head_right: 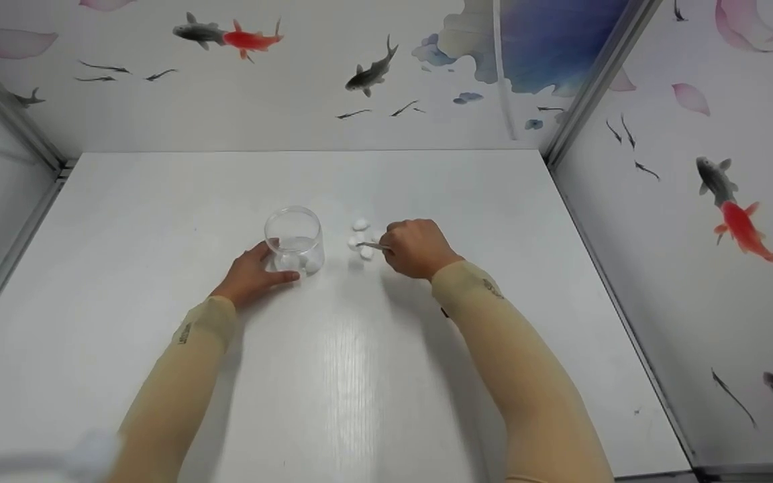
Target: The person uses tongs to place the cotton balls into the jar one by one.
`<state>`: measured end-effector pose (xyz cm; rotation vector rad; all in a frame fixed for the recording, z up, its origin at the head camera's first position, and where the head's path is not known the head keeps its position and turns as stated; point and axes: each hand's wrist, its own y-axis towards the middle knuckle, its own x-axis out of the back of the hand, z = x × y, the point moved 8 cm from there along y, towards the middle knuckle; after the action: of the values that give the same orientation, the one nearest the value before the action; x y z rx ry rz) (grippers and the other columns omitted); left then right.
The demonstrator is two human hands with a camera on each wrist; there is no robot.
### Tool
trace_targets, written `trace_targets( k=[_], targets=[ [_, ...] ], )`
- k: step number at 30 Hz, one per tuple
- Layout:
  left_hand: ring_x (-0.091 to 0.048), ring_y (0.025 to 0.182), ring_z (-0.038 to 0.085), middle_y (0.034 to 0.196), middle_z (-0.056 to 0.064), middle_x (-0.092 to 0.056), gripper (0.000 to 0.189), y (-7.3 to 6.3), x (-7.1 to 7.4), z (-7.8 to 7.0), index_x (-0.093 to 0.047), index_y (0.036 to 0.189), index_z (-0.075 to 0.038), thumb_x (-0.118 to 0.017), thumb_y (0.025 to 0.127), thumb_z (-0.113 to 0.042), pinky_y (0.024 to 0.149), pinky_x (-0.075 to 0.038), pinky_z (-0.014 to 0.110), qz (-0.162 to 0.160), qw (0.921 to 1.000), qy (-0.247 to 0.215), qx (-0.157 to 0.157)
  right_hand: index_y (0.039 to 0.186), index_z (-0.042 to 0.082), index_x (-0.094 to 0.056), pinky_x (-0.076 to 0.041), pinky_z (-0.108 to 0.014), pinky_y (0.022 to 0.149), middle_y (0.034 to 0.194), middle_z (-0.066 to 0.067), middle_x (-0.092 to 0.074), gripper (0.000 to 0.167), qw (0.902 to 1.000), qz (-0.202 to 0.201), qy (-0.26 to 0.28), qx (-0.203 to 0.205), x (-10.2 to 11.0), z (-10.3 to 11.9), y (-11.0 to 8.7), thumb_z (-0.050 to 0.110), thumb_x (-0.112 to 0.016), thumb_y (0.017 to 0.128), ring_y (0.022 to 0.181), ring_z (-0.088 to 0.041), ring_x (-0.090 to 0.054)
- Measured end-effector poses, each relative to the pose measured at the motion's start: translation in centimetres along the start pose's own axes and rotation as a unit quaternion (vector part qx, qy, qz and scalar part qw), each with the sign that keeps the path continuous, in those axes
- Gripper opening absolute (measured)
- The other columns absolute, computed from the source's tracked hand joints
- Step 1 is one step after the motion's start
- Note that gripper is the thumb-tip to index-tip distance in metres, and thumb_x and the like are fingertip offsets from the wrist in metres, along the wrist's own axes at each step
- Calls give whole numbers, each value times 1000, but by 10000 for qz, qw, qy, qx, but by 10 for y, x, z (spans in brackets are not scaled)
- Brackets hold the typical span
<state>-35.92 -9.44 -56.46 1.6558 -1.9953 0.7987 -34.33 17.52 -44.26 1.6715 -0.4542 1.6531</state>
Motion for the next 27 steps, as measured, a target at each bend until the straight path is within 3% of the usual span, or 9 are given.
trace_targets(
  k=[9,17,27],
  targets=[
    [-29,146,23,155,8,-41,99,0,1,-1,-35,155,-13,-83,77,-51,123,2,33,20,9999,36,-95,90,10,-80,-58,-36,55,78,-3,-69,14,9994,-278,15,191,24,8,13,3,-68,89,66,-18,-67],
    [-30,146,25,154,10,-41,100,3,-1,0,-35,155,-10,-83,77,-51,123,0,35,9,9998,62,-192,88,10,-79,-56,-38,52,76,-2,-68,12,9980,-473,-101,403,39,21,36,4,-69,87,62,-18,-65],
    [-31,145,27,153,12,-42,100,2,1,0,-37,153,-9,-84,76,-50,124,-3,36,-8,9999,25,-146,86,11,-79,-54,-35,50,71,1,-65,12,9978,-185,-76,640,29,48,66,6,-68,88,57,-15,-58]
  ],
)
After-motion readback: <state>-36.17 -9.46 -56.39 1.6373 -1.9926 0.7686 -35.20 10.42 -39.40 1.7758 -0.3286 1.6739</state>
